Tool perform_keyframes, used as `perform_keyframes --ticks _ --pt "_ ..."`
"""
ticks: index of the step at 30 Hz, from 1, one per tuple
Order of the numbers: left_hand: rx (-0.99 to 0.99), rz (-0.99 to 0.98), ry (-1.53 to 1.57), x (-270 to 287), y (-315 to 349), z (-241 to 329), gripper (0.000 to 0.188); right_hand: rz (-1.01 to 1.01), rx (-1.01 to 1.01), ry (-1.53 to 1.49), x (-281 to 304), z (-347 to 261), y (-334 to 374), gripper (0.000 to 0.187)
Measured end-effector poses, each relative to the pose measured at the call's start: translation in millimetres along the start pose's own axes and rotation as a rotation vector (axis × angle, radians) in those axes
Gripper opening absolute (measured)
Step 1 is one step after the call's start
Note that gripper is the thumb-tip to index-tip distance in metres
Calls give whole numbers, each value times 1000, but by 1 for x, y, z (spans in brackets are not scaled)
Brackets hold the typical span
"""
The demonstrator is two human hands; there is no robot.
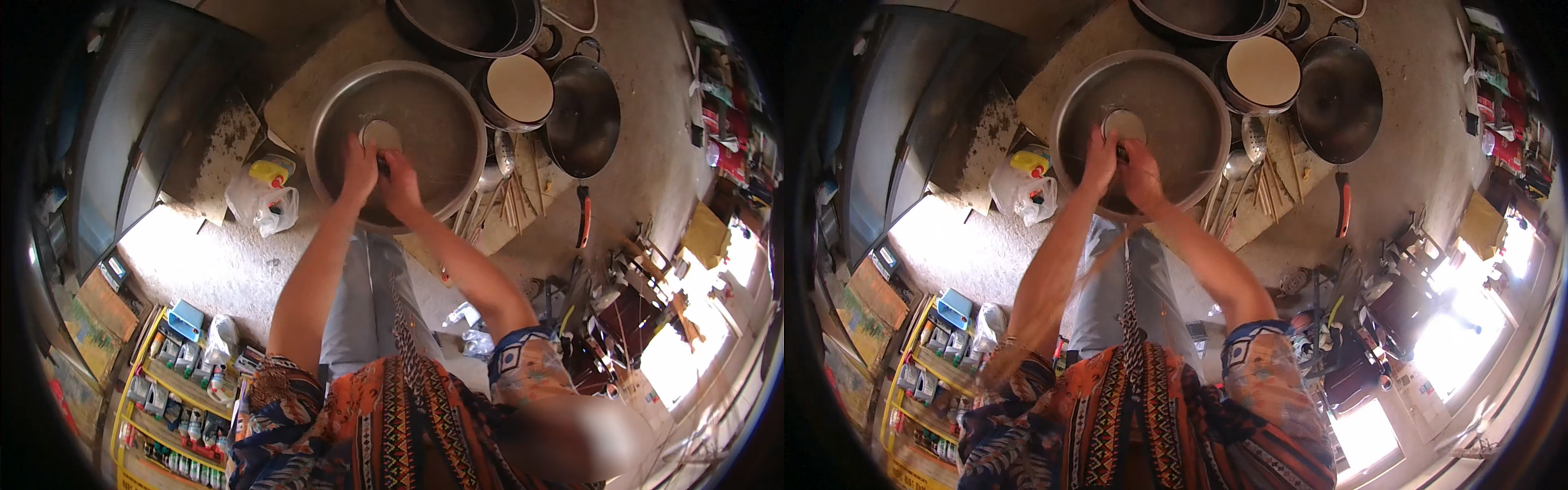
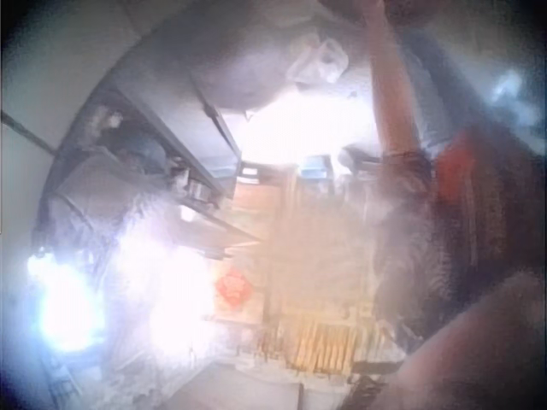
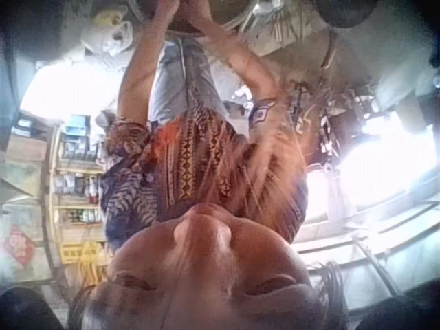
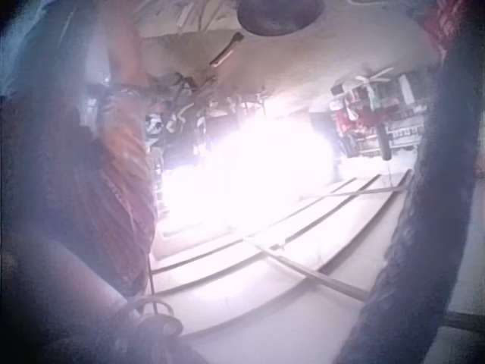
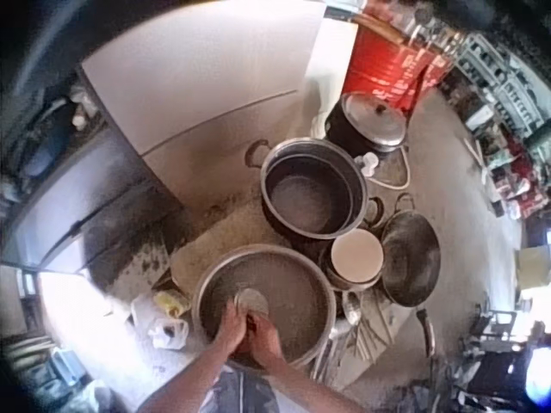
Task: The person pours liquid from a pot into a sink, rinses the pot, and then washes various kitchen utensils including a ladle, strainer, bowl, and chopsticks in a large metal basin using a steel wool scrubber. The person scrubs each item thoroughly and places them aside.
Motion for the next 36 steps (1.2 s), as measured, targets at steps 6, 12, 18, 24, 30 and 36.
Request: perform_keyframes --ticks 6,12,18,24,30,36 --pt "-24 -170 -317 20 -19 12 47 -121 172 137 2 0 3 34" --pt "-178 60 -312 13 -6 -6 42 -21 -119 -79 -12 6 13 34" --pt "-354 77 -488 22 11 19 43 -97 84 176 5 1 19 38" --pt "-567 99 -628 28 45 72 52 145 38 284 59 -32 10 38" --pt "-1028 162 -784 32 22 66 42 369 57 319 116 -17 36 34" --pt "-849 165 -722 32 19 74 54 533 -419 570 234 112 105 73"
Point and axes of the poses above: each hand's wrist, its own y-axis away from the middle knuckle, its own x-axis out of the back of the hand, z = x × y, the point moved 5 cm from there along -y, towards the middle knuckle, and after that the axes turned 2 degrees about -x, right-handed, at the moved point
